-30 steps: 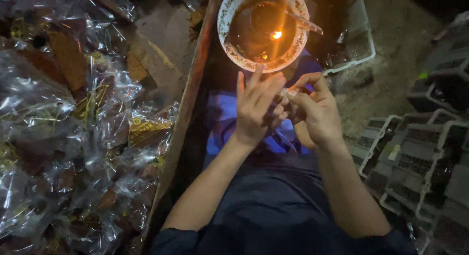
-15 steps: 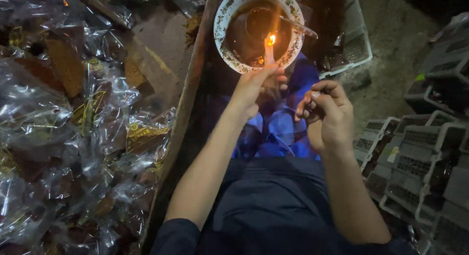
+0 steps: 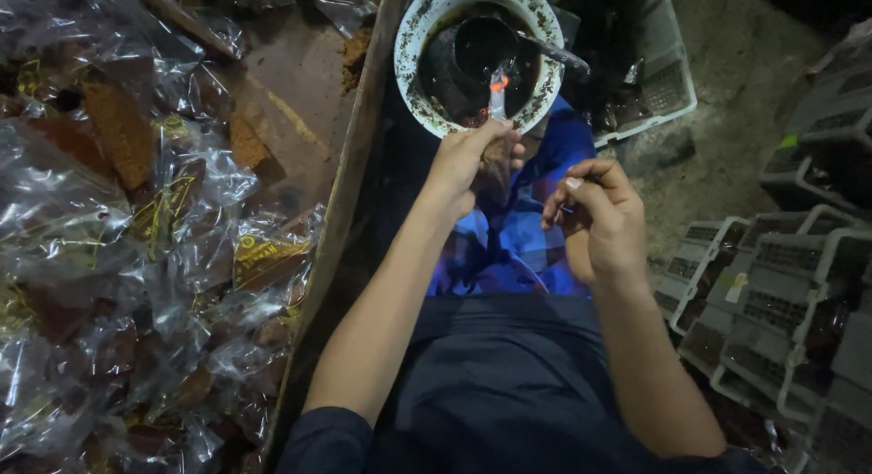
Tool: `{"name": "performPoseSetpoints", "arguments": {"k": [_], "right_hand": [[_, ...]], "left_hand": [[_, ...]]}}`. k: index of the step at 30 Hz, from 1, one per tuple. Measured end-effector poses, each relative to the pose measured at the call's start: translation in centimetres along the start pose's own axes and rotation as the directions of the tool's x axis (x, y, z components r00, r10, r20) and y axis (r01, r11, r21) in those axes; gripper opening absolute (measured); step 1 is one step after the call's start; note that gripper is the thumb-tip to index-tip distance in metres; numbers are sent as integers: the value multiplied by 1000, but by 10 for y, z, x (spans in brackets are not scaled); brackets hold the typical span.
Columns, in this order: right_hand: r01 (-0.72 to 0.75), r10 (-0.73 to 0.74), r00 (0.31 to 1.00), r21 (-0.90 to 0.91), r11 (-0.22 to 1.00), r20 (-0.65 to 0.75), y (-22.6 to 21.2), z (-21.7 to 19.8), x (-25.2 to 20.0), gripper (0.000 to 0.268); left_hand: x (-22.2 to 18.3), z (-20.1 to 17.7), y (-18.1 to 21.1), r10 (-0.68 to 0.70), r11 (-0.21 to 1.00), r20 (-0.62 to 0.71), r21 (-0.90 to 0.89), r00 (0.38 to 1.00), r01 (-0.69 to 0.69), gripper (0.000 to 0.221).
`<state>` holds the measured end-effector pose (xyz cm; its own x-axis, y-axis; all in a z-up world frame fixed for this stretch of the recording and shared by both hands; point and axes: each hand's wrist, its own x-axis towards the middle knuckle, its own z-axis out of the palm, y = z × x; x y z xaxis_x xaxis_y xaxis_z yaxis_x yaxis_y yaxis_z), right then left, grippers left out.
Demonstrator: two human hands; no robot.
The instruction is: Sealing plastic bags containing bread slices using a candle flame
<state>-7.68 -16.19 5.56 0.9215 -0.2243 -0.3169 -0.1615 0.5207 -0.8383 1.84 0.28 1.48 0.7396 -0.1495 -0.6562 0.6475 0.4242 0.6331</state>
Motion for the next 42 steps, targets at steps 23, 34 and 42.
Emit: {"name": "performPoseSetpoints", "arguments": {"k": [23, 34, 42], "right_hand": [[141, -121, 982, -131, 981, 148, -6, 20, -27, 20], [-26, 55, 983, -169, 985, 172, 12, -29, -4, 18], [296, -372, 922, -421, 857, -108, -30, -70, 34, 60]], "left_hand": [[-114, -6, 13, 478, 484, 375, 643, 795, -594, 78], [-102, -5, -8, 459, 125, 711, 543, 534, -830, 96], [-92, -86, 149, 869, -141, 258, 947, 423, -289, 37]]}}
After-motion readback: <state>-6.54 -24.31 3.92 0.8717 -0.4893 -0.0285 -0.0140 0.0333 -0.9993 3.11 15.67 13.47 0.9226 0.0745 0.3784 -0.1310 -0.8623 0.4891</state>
